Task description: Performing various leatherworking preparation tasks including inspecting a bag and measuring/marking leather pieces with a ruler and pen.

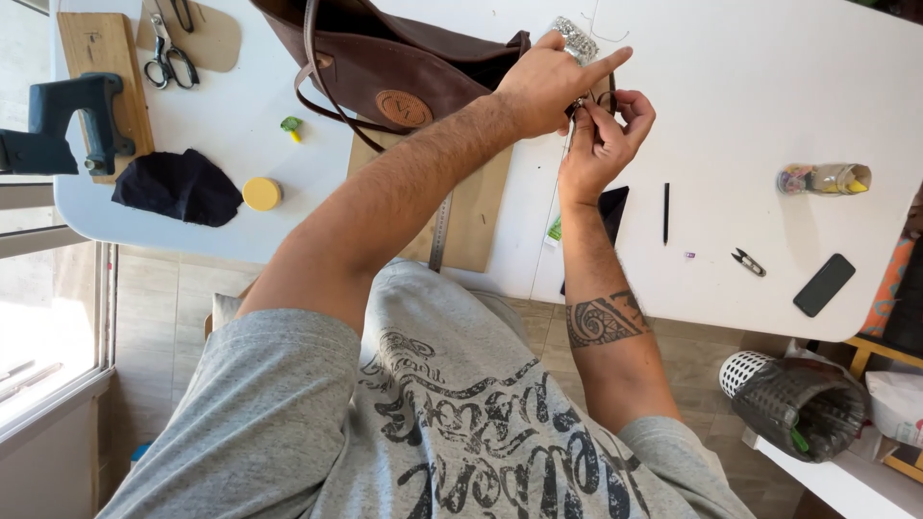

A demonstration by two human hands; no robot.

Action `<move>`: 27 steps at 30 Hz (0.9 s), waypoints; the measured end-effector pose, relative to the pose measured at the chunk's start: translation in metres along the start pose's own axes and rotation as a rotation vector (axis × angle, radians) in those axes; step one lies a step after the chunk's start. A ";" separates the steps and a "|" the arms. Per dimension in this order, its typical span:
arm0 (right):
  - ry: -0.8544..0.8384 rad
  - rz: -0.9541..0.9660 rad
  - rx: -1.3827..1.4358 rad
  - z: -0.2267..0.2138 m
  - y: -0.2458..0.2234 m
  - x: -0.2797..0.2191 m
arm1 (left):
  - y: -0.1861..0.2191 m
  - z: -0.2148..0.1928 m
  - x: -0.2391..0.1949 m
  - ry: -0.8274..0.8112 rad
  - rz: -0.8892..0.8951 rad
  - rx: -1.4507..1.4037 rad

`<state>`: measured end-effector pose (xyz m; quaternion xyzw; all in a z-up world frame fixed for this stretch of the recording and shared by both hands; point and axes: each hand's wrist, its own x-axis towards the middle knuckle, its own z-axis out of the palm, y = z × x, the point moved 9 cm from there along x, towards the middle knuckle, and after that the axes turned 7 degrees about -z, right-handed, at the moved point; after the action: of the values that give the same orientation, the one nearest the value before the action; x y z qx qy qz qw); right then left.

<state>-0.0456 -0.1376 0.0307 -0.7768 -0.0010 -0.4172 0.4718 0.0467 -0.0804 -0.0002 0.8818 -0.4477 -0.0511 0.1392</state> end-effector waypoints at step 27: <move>0.361 0.977 0.359 0.003 0.073 -0.040 | -0.005 0.011 0.012 -0.162 -0.074 -0.086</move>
<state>-0.0411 -0.1599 -0.0495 -0.5104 0.3694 -0.2694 0.7283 0.0556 -0.0894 -0.0121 0.8839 -0.4222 -0.1465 0.1382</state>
